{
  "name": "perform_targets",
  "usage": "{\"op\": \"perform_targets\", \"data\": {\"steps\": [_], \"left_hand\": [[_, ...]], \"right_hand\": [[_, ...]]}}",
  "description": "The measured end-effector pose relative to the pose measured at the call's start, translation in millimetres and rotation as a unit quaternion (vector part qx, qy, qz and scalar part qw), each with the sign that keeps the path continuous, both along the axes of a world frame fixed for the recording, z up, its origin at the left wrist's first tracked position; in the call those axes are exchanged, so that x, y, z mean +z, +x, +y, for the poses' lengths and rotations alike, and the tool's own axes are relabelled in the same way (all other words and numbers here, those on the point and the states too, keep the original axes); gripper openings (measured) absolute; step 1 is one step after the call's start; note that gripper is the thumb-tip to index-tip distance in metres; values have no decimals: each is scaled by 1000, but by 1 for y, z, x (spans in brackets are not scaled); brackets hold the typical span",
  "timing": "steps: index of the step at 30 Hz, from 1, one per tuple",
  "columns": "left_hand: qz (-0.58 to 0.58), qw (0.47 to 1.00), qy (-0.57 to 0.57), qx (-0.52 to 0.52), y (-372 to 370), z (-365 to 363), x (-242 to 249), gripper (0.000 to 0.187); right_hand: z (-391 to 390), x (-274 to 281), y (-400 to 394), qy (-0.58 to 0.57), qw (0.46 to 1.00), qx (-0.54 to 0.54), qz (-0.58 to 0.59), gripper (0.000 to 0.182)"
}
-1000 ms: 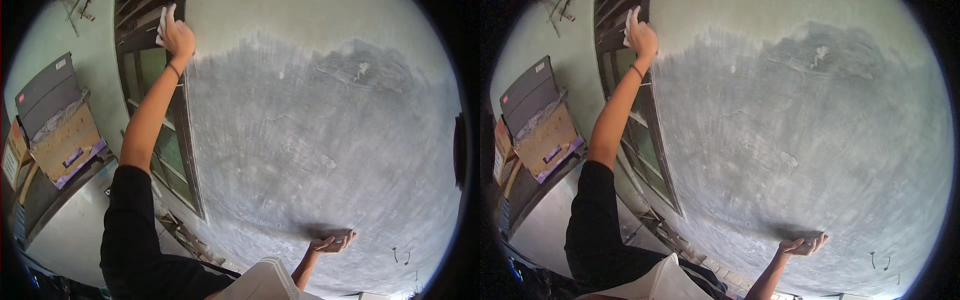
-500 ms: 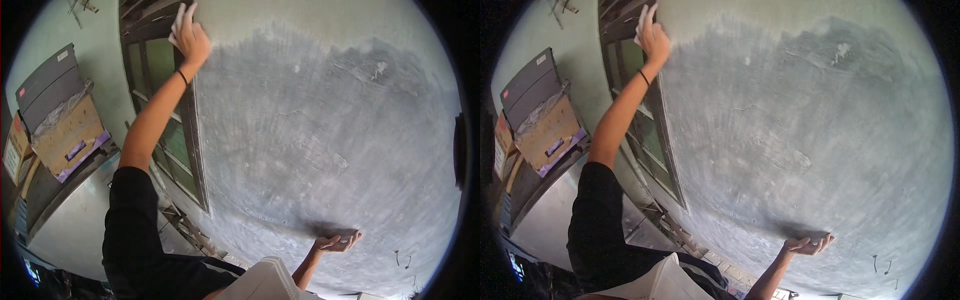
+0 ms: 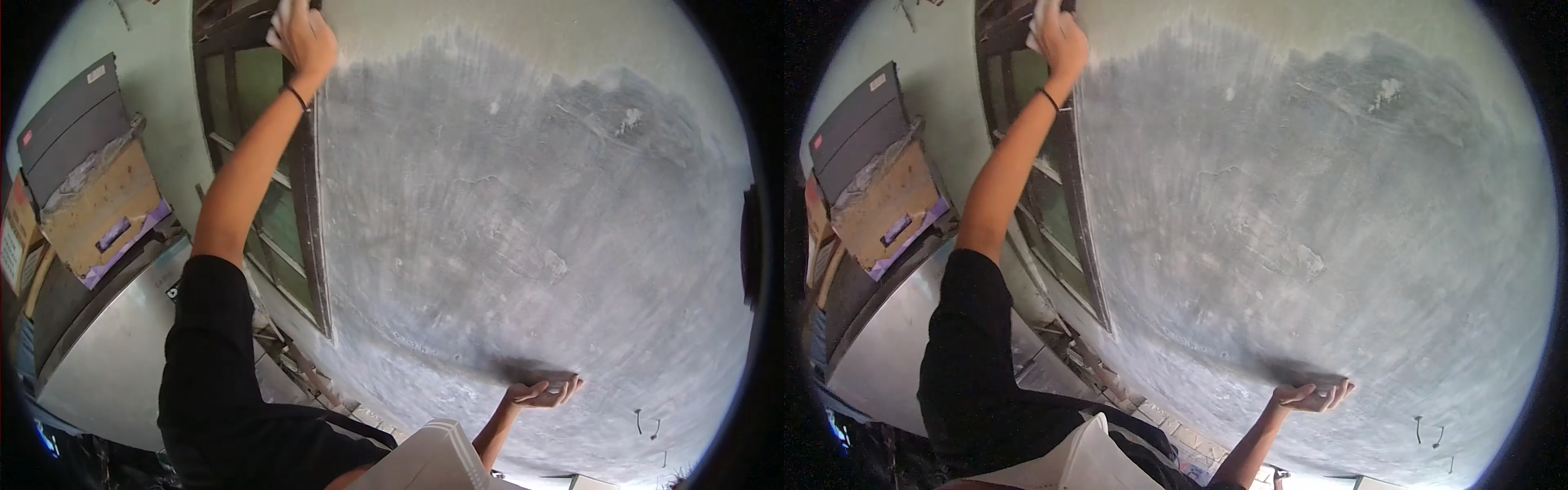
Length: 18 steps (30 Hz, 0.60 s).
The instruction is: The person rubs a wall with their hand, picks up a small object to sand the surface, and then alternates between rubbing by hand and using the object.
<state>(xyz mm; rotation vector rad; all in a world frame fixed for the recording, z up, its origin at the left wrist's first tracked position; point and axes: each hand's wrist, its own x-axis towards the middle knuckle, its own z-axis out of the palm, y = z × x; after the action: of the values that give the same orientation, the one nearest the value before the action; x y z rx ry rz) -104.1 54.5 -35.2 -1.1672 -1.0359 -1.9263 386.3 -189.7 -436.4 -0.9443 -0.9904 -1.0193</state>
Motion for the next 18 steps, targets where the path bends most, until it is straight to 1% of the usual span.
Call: {"op": "perform_targets", "data": {"steps": [1,2,3,5,6,8,9,11,12,13,14,16,18], "left_hand": [[35,999,18,22,0,11,-25,50],[72,995,41,50,-5,13,-27,50],[79,994,46,67,-10,7,-15,50],[114,989,79,49,-10,3,-4,48],[106,991,69,50,-13,0,-3,48],[44,999,-12,21,-12,-6,7,51],[29,999,-25,5,-7,-11,-4,51],[49,997,-52,10,-7,-10,-29,52],[66,995,-69,18,-10,-6,-32,52],[83,993,-58,55,-16,-1,-18,53],[78,994,-57,53,-16,2,-4,53],[27,998,-19,62,-19,2,25,54],[35,998,-25,40,-14,-5,8,55]], "right_hand": [[-2,-3,2,-4,1000,0,7,42],[4,-3,1,-3,1000,7,15,41],[3,-1,-3,-6,1000,2,20,41],[4,1,-2,-9,1000,-19,3,42],[2,2,0,-11,1000,-27,-5,42],[4,3,1,-8,1000,-21,-8,42],[4,2,-1,1,1000,-14,-2,42],[2,5,-1,-9,1000,-14,-5,42],[1,4,-3,-10,1000,-10,-12,42],[0,3,-3,-23,999,-22,-4,43],[-2,4,-2,-22,999,-24,-9,43],[1,5,-5,-21,999,-28,2,43],[2,5,-3,-18,1000,-24,1,43]]}}
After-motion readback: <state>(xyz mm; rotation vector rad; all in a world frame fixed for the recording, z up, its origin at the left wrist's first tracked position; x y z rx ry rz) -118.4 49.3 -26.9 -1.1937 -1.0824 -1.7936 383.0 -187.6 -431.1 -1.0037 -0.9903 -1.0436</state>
